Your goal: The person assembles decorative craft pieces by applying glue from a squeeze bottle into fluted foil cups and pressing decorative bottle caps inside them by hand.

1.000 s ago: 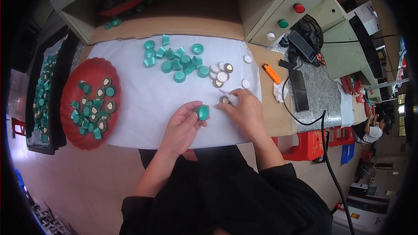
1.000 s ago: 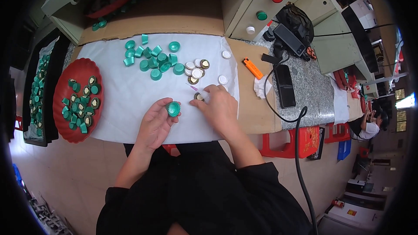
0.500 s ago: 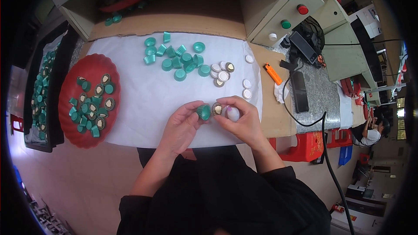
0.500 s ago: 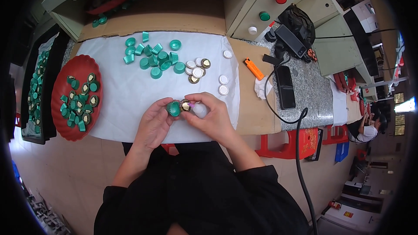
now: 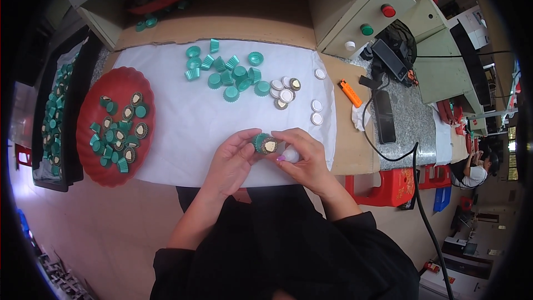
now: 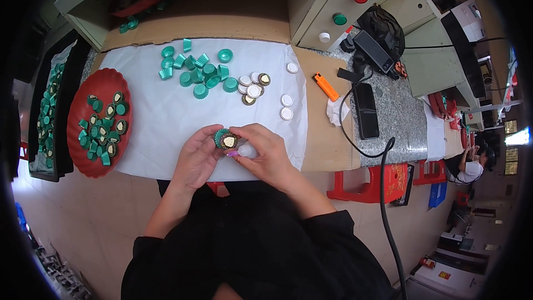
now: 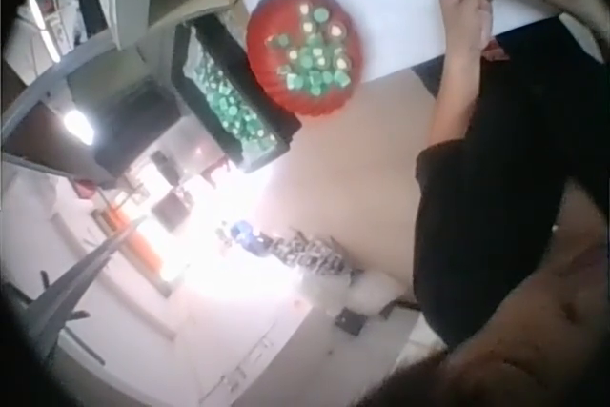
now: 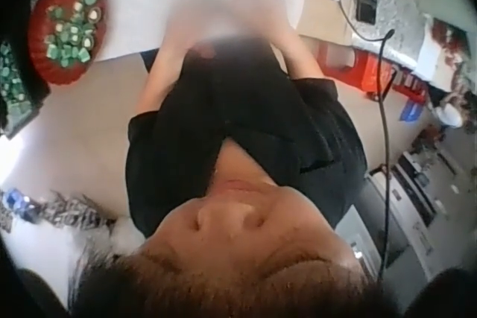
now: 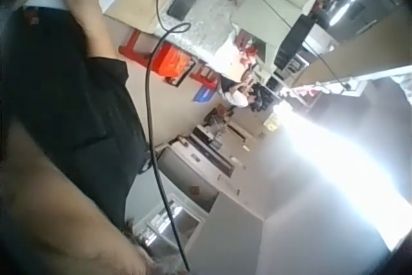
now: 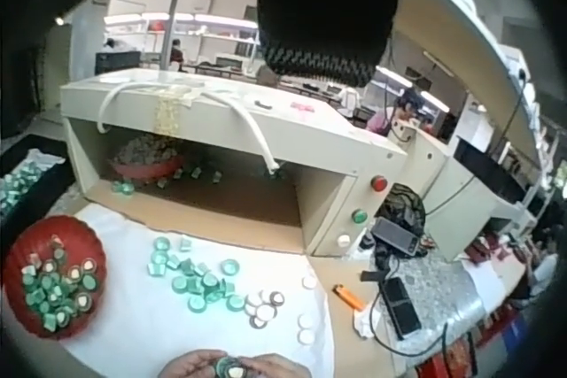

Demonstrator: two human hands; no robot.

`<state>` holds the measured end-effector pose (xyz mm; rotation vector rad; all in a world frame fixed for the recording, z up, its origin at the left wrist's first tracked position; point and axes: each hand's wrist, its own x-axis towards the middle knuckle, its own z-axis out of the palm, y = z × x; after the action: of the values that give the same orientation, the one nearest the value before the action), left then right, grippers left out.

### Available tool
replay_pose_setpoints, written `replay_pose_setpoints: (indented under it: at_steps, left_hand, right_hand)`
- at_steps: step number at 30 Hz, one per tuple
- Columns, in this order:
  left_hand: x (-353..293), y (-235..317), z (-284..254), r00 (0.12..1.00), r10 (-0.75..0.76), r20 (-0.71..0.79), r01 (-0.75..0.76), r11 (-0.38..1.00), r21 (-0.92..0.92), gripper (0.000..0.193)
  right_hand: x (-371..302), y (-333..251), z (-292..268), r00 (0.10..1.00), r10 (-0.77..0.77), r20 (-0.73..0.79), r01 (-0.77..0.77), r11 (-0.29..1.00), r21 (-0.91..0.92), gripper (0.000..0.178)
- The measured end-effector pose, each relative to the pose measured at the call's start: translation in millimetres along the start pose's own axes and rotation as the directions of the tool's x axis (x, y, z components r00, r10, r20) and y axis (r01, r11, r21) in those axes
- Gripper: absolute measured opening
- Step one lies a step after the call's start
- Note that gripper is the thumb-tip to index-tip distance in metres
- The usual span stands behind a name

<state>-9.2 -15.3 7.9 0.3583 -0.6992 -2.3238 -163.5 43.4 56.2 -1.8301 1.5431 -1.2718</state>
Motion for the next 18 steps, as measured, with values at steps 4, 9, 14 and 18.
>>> replay_pose_setpoints:
  at_steps: [4, 9, 14, 18]
  left_hand:
    - [-0.4, -0.5, -1.4, 1.0, -0.004, -0.001, 0.005, 1.0, 0.018, 0.033]
    - [-0.4, -2.9, -1.8, 1.0, 0.012, -0.008, -0.012, 0.999, 0.035, 0.033]
    - [-1.1, -1.2, -0.4, 0.999, 0.024, 0.022, -0.025, 0.999, 0.032, 0.033]
    - [-0.8, -2.4, -0.7, 1.0, 0.017, 0.009, -0.018, 0.999, 0.044, 0.034]
  right_hand:
    - [-0.3, 1.5, -1.3, 0.999, -0.032, 0.023, 0.033, 0.999, -0.008, 0.043]
    - [-4.1, 6.9, -1.1, 1.0, -0.012, 0.012, 0.012, 1.0, -0.011, 0.042]
    - [-4.1, 7.0, 0.7, 1.0, -0.023, -0.001, 0.023, 1.0, 0.002, 0.042]
    - [-5.4, 9.9, 2.0, 1.0, -0.003, 0.005, 0.003, 1.0, -0.007, 0.042]
